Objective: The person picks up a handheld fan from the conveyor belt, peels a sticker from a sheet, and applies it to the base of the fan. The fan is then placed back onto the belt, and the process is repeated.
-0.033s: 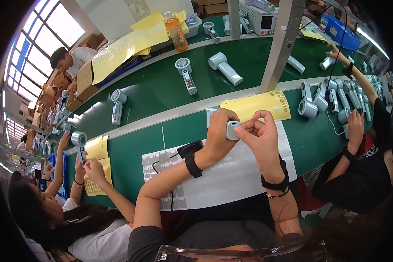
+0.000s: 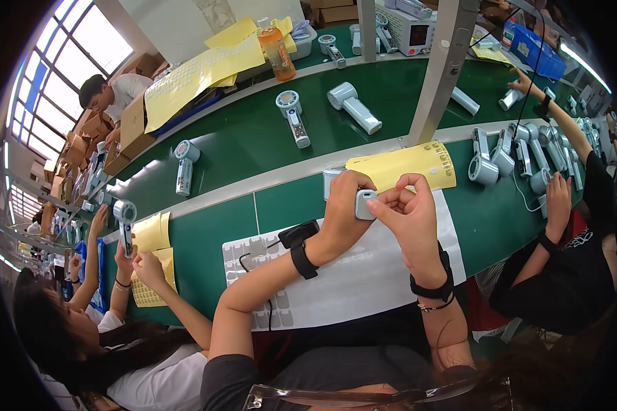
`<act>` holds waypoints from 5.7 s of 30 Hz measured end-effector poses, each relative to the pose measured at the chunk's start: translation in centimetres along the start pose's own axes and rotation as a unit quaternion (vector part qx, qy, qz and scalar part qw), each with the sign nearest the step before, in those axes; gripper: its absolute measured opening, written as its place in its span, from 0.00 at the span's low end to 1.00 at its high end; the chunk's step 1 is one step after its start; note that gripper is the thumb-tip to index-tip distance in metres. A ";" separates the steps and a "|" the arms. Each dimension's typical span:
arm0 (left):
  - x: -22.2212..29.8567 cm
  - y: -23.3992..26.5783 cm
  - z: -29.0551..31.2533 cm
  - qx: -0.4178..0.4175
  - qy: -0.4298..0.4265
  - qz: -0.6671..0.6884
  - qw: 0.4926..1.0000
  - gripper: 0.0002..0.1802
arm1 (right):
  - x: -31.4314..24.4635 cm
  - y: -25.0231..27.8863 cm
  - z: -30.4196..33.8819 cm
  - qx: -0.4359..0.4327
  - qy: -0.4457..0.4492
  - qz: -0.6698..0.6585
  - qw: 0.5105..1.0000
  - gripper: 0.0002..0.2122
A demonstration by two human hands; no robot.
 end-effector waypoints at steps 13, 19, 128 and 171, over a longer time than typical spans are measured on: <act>1.1 0.2 0.1 -0.058 -0.074 0.002 0.996 0.22 | -1.3 0.0 1.1 0.031 0.036 0.172 0.984 0.21; 3.7 1.0 -1.4 -0.167 -0.181 -0.007 0.969 0.17 | 0.0 3.9 -0.5 -0.050 -0.029 0.250 0.967 0.17; 4.1 -2.2 -1.8 -0.168 -0.077 0.216 0.959 0.23 | -4.6 3.5 2.8 0.011 -0.002 -0.036 0.999 0.20; -18.7 -0.5 -9.0 -0.302 -0.143 -0.443 0.832 0.13 | 3.7 1.3 4.8 -0.081 0.167 0.474 0.861 0.06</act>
Point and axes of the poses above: each hand's wrist, its own z-axis away from the middle knuckle, its own y-axis out of the back of the hand, x = y × z, the point moved 7 cm from there along -z, towards the middle knuckle, and after that the axes turned 13 degrees about -z, right-handed, at the moved point
